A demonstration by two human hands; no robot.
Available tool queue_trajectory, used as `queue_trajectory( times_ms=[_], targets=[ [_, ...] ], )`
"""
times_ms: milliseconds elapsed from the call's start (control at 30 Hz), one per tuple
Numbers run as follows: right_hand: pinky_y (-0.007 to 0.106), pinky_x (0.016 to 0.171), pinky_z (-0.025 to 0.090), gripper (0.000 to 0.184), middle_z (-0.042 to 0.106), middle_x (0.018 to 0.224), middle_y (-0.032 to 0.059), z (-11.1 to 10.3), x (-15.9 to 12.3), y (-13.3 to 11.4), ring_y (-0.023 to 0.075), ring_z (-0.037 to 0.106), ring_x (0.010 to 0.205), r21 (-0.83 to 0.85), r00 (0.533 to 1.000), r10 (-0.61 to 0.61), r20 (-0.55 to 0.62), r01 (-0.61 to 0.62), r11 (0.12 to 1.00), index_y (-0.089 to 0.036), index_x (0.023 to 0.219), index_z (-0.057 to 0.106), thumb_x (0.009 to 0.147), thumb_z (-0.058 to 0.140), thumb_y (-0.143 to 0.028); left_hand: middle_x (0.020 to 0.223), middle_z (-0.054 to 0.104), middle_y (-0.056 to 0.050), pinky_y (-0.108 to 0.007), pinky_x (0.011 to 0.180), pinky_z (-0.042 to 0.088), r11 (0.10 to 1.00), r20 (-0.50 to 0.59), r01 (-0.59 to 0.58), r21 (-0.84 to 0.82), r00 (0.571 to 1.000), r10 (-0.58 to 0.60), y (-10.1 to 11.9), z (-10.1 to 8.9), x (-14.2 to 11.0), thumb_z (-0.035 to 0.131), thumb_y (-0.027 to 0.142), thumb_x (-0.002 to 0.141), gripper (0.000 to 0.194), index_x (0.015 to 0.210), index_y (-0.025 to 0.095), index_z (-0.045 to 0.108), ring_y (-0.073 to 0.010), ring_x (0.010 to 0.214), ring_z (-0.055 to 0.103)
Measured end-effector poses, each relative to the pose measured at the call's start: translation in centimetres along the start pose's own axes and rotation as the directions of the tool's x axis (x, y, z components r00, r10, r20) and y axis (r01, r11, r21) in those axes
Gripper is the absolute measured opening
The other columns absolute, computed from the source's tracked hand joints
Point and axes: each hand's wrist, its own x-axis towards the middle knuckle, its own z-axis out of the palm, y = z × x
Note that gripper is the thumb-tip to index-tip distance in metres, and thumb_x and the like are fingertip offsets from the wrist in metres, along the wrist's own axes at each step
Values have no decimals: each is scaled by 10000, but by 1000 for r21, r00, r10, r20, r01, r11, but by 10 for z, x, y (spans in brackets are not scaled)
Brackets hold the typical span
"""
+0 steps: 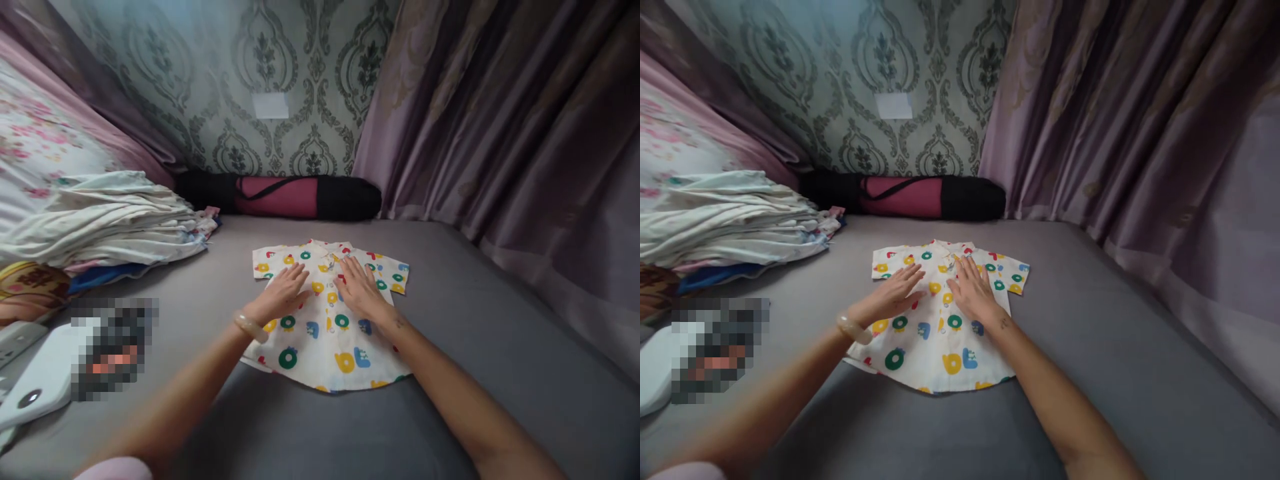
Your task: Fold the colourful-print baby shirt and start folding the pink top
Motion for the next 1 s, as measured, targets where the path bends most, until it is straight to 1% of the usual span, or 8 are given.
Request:
queue_trajectory(
  times_ms=[133,233,333,433,567,700,867,1000],
  targets=[
    [450,1137,10,637,150,1547,98,32,14,2,227,78,1423,-8,995,19,99,-18,1000,-101,1482,213,960,210,-467,1510,262,-172,-477,1119,188,990,28,128,64,991,-130,0,39,15,221,512,956,626,1425,110,326,-294,1408,194],
    [453,1133,36,646,179,1541,106,41,12,6,243,107,1417,15,986,6,168,-9,1000,-104,1473,249,954,222,-488,1523,242,-144,-494,1123,163,987,63,148,65,986,-152,-4,53,11,182,553,947,655,1438,143,321,-295,1410,186],
    [467,1119,100,607,280,1510,116,34,18,9,258,209,1390,48,985,-7,172,-1,999,-141,1424,366,953,231,-499,1534,215,-124,-483,1132,142,982,98,185,46,977,-188,-5,52,11,156,573,937,679,1448,152,310,-285,1418,159],
    [446,1109,143,553,418,1436,105,23,39,10,229,323,1338,71,996,13,84,-19,997,-186,1349,464,974,160,-455,1541,188,-110,-477,1139,124,972,163,235,27,958,-236,-2,47,15,153,582,930,692,1462,159,281,-280,1424,134],
    [426,1123,118,604,276,1506,143,20,81,17,246,187,1397,34,986,165,-16,-164,986,-75,1436,310,967,206,-441,1545,168,-115,-464,1145,116,970,182,244,17,953,-243,0,44,16,179,556,934,680,1468,144,262,-265,1428,119],
    [399,1130,91,676,198,1527,166,31,116,28,267,110,1412,-16,954,293,-68,-295,955,-7,1457,220,958,204,-463,1542,180,-114,-473,1143,117,961,97,274,36,956,-276,-6,48,8,230,554,926,672,1470,160,259,-261,1427,131],
    [390,1127,91,698,186,1525,186,54,130,41,269,126,1407,-69,938,346,28,-344,937,22,1451,215,950,187,-462,1524,239,-128,-489,1132,127,936,91,350,46,931,-352,-16,54,5,266,542,922,647,1442,162,331,-280,1416,174],
    [446,1108,152,730,224,1506,215,52,136,44,291,192,1391,-81,936,340,95,-333,940,25,1440,252,933,160,-492,1514,260,-143,-504,1125,138,933,103,359,5,928,-357,-16,48,7,260,551,918,662,1435,147,346,-301,1407,197]
  ],
)
